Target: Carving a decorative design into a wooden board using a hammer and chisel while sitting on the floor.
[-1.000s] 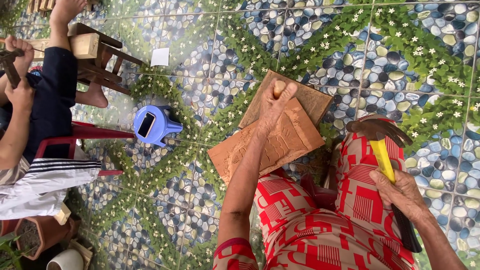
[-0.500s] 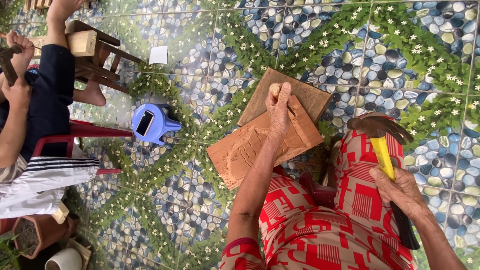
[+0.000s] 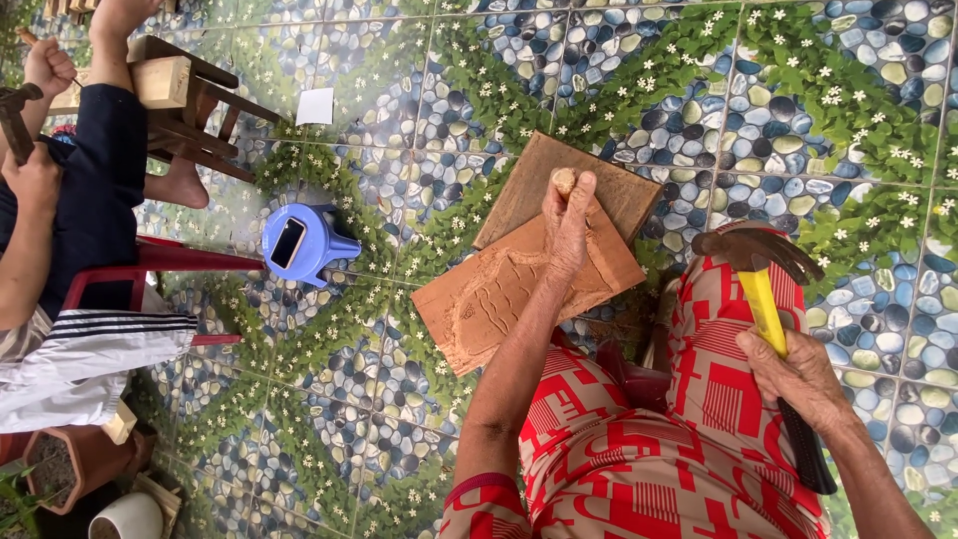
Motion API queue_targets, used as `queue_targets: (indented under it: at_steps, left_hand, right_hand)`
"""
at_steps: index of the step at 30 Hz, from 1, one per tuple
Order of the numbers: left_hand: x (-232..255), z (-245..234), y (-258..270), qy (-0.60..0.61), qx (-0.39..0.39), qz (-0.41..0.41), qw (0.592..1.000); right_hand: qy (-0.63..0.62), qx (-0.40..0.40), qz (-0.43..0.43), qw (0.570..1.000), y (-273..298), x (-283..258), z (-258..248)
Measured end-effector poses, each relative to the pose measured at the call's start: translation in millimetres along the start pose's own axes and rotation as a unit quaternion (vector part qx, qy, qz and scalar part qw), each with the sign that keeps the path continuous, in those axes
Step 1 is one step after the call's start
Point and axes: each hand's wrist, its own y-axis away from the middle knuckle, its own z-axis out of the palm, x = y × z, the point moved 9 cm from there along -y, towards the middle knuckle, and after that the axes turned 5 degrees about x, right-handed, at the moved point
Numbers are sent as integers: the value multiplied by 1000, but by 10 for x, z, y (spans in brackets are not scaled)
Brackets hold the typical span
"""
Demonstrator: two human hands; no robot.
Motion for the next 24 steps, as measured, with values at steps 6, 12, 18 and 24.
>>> queue_targets:
  at_steps: [6, 12, 18, 24]
  left_hand:
    - [-96, 122, 109, -140, -43, 99, 984]
    - [-351, 310, 219, -205, 14, 237, 949]
    - [-699, 734, 395, -336, -81, 181, 921]
    - [-251, 889, 568, -371, 0, 317, 873]
  right_hand:
    - [3, -10, -11, 1000, -3, 17, 8]
    - [18, -16, -37, 999, 50, -116, 44]
    - [31, 9, -80, 996, 109, -419, 51]
    - [-39, 14, -181, 983, 180, -1037, 135]
